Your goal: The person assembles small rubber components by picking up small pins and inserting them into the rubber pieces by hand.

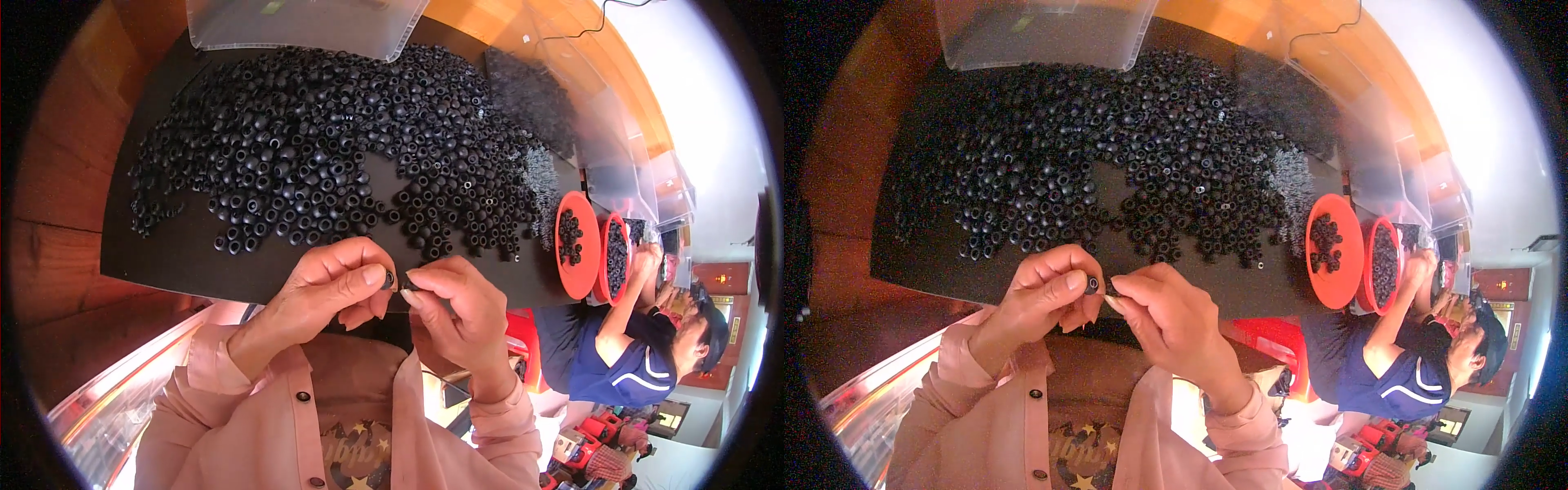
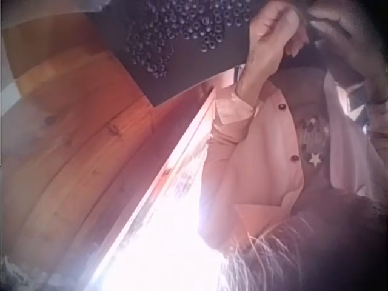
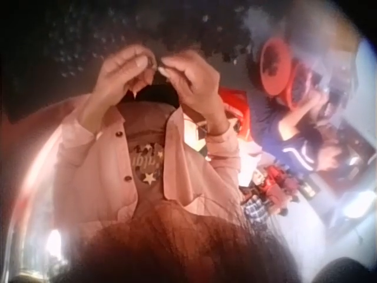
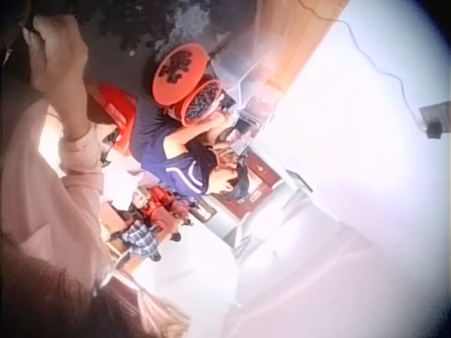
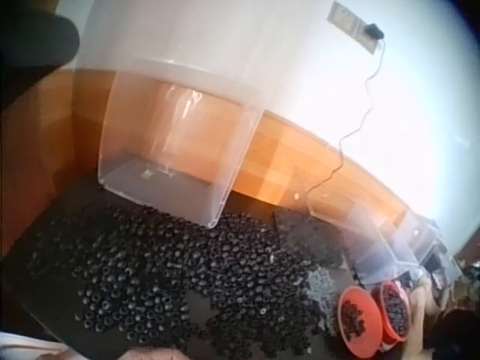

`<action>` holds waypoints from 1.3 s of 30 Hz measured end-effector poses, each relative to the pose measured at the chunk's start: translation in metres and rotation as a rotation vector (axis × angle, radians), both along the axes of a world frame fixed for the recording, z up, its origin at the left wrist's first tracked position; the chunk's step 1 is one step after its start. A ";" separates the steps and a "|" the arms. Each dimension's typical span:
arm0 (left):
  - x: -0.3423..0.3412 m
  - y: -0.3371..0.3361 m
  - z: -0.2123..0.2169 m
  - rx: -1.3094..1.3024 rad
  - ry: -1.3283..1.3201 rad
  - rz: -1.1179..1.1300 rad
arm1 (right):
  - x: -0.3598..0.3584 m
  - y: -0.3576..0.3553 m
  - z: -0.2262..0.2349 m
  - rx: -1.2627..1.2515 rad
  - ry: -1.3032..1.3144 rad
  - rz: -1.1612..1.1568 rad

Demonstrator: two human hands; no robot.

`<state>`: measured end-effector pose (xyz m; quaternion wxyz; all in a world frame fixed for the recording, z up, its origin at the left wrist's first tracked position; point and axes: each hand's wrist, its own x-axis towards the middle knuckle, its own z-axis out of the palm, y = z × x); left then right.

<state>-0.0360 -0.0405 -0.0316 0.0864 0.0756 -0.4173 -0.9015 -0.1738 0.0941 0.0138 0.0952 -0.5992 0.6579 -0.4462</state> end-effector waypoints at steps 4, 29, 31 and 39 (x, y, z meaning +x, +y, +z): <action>0.000 0.000 -0.001 -0.031 0.008 0.001 | 0.004 0.004 -0.001 -0.026 0.070 -0.033; 0.002 -0.003 0.008 -0.035 -0.107 -0.086 | 0.007 -0.002 0.002 -0.095 0.217 0.022; 0.001 -0.003 0.008 -0.044 -0.078 -0.073 | 0.007 -0.002 0.003 -0.102 0.218 0.013; 0.001 -0.003 0.009 -0.031 -0.085 -0.074 | 0.006 -0.004 0.007 -0.078 0.173 0.046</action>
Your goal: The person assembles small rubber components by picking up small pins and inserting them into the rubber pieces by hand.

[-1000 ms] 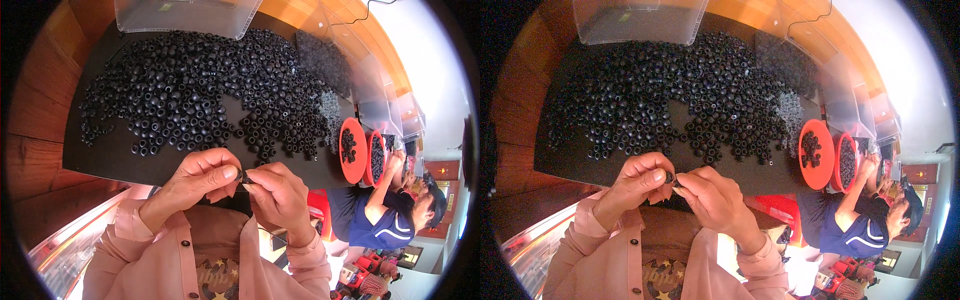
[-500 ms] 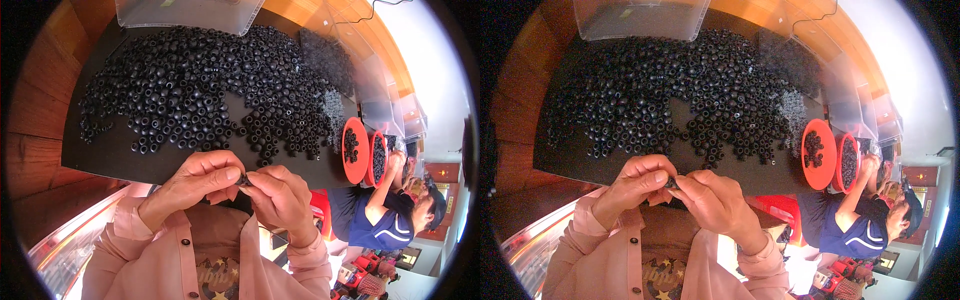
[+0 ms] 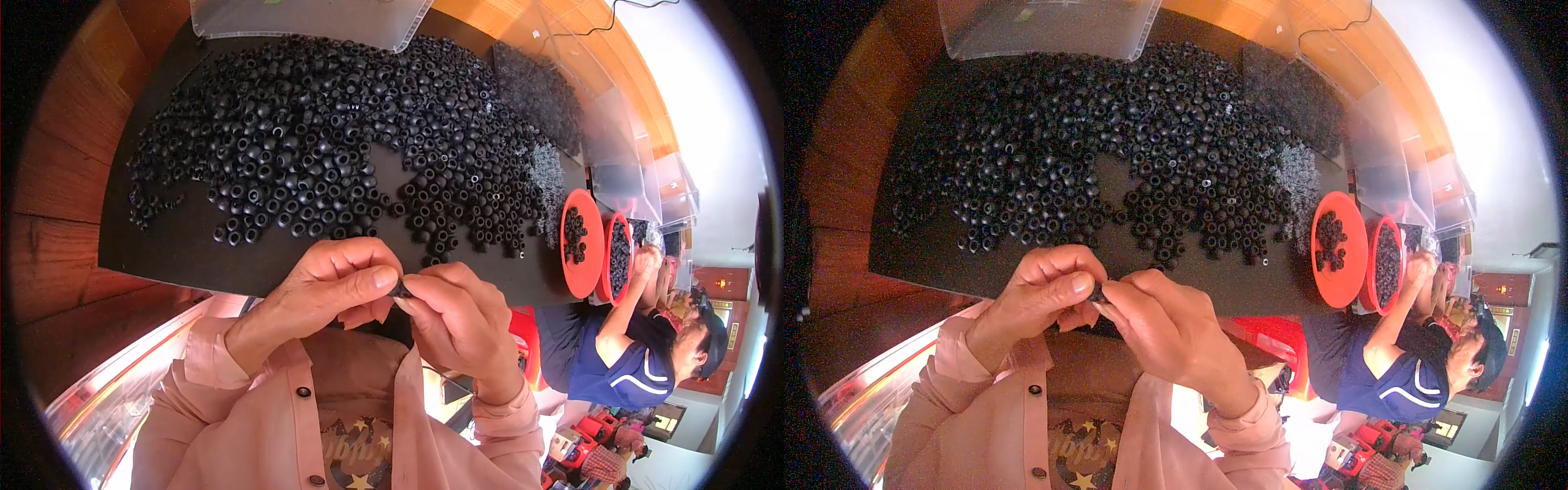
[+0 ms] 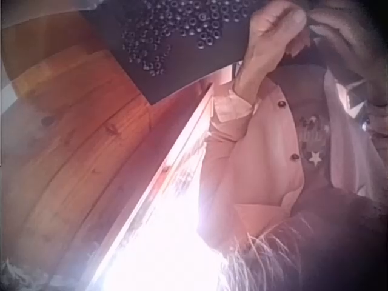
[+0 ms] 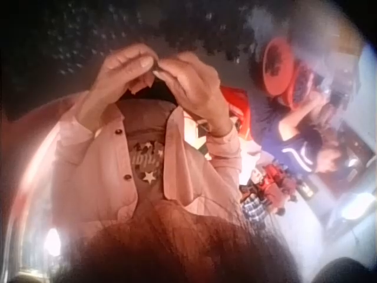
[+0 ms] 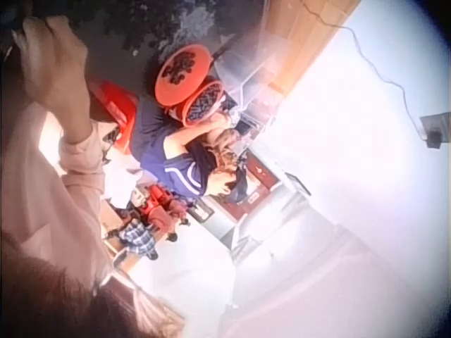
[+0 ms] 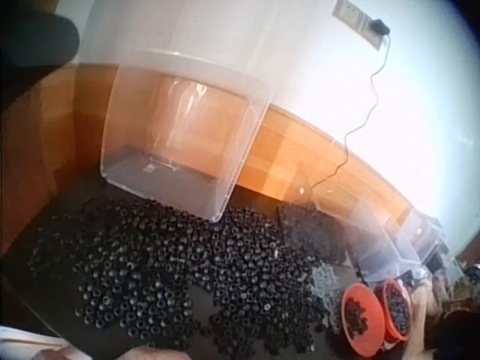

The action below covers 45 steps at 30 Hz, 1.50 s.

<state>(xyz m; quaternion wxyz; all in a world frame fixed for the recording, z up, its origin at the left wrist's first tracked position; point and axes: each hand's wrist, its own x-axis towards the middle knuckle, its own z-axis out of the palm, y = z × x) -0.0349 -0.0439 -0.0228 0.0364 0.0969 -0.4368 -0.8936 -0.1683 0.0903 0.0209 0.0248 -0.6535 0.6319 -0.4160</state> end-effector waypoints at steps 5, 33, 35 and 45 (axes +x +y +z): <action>0.000 0.000 0.000 -0.004 -0.007 0.009 | -0.001 0.001 0.002 0.073 0.087 -0.002; -0.003 0.004 -0.001 -0.004 0.002 0.028 | 0.006 0.005 -0.014 -0.022 0.258 -0.075; -0.002 0.003 0.000 -0.003 -0.002 0.030 | 0.006 0.010 -0.012 0.055 0.271 -0.045; -0.003 0.004 0.002 -0.049 -0.021 0.046 | 0.006 0.013 -0.011 0.029 0.194 -0.049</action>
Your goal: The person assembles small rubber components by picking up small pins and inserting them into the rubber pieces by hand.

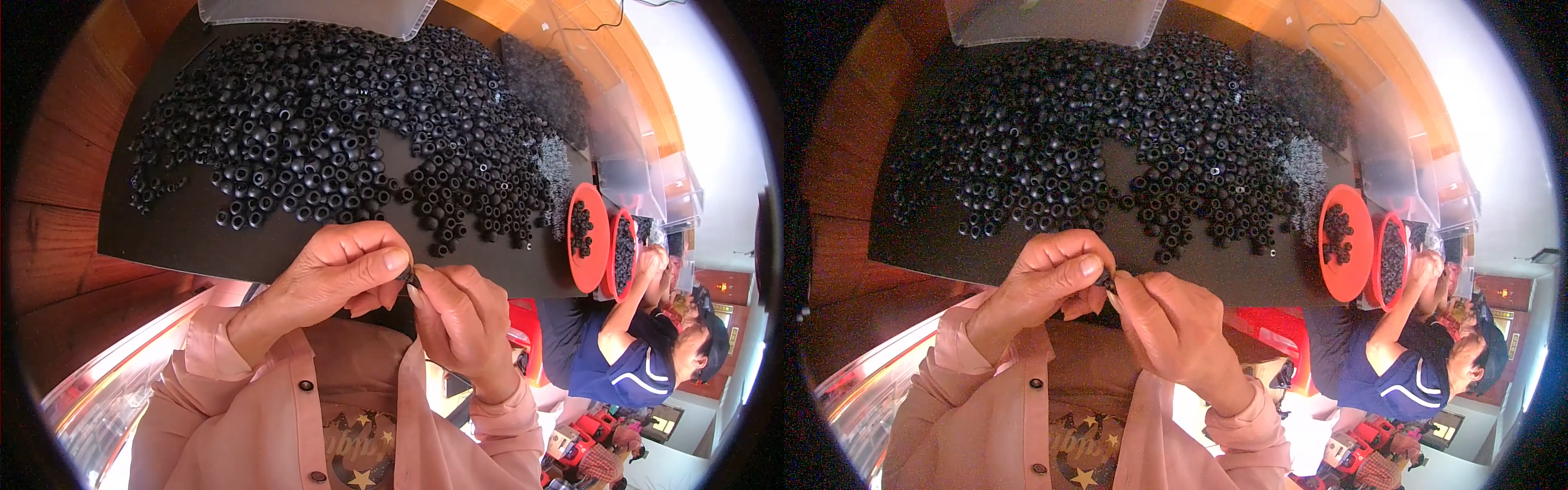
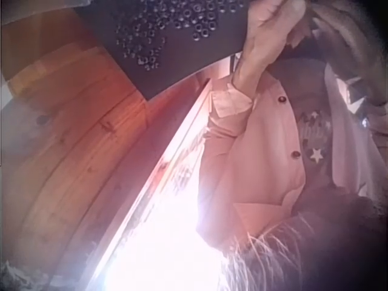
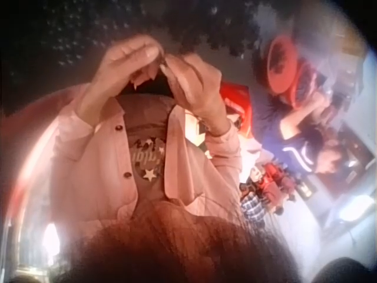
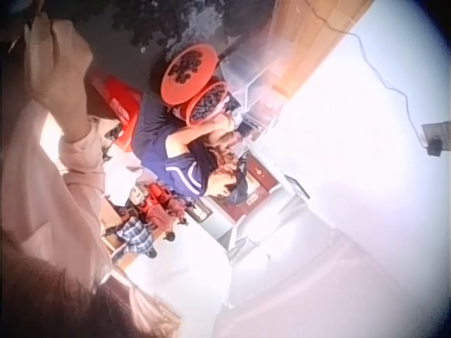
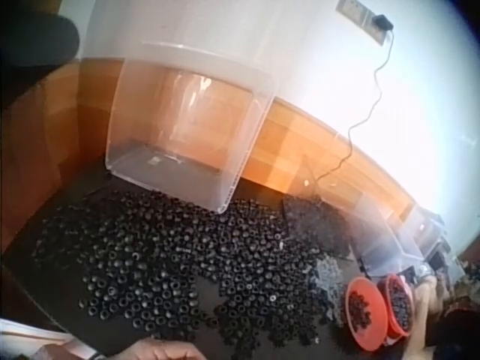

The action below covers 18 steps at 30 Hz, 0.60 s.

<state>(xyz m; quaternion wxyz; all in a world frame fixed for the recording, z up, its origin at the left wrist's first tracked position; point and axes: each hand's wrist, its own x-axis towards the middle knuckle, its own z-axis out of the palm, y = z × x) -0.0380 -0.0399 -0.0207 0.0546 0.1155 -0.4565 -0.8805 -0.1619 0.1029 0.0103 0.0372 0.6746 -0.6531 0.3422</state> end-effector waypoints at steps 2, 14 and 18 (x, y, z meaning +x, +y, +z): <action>-0.001 0.000 0.000 0.004 0.001 0.000 | 0.000 -0.002 0.002 -0.009 0.036 -0.016; 0.000 0.000 0.001 -0.009 0.017 -0.011 | 0.003 0.000 0.002 -0.021 0.014 -0.027; 0.001 0.001 0.000 -0.022 0.018 0.000 | 0.006 0.000 0.002 -0.015 0.012 -0.033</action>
